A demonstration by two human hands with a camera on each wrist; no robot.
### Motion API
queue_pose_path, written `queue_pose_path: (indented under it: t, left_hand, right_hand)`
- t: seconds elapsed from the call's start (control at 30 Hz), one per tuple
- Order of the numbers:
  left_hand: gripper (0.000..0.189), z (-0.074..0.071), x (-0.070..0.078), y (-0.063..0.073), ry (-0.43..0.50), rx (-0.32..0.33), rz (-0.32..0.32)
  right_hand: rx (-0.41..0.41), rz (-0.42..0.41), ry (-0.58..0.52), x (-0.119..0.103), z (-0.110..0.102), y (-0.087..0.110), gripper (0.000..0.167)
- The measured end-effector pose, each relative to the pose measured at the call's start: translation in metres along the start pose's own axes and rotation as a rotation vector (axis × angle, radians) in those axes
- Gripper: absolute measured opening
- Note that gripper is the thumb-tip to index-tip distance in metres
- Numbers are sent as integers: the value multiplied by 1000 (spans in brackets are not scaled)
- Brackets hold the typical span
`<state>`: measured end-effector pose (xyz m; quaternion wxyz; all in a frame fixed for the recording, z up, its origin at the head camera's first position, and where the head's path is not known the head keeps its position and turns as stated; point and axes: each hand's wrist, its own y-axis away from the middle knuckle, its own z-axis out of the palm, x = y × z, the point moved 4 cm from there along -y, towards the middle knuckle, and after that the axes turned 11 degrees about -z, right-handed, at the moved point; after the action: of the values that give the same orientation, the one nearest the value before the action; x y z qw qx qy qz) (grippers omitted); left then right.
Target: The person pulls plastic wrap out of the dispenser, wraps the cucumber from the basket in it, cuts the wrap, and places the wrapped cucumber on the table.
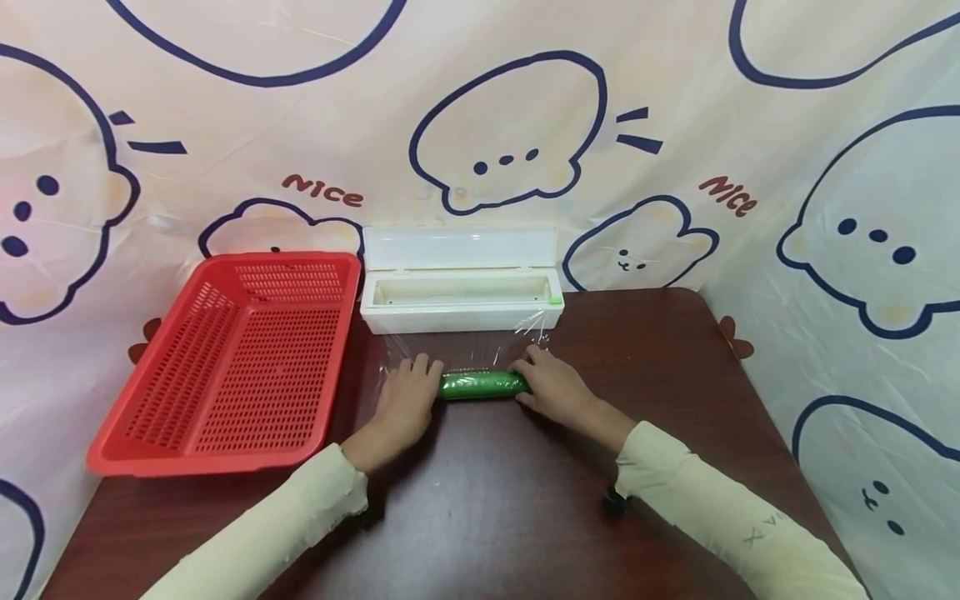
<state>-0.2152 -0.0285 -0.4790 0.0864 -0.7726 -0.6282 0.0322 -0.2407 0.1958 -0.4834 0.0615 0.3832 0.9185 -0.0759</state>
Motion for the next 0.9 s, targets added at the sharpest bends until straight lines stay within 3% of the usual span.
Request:
queue_pose_path:
  t: [0.2, 0.37, 0.5, 0.7, 0.9]
  left_hand:
    - [21, -2, -1, -4, 22, -35, -32]
    - [15, -4, 1, -5, 12, -3, -45]
    - [12, -5, 2, -5, -9, -14, -30]
    - [35, -1, 3, -4, -17, -80, 12]
    - [35, 0, 2, -4, -48, -56, 27]
  right_hand:
    - [5, -63, 110, -4, 2, 3, 54]
    - [30, -78, 162, -3, 4, 3, 48]
    - [17, -34, 116, 0, 3, 0, 42]
    - [-25, 30, 8, 4, 1, -6, 38]
    - [-73, 56, -53, 3, -5, -11, 38]
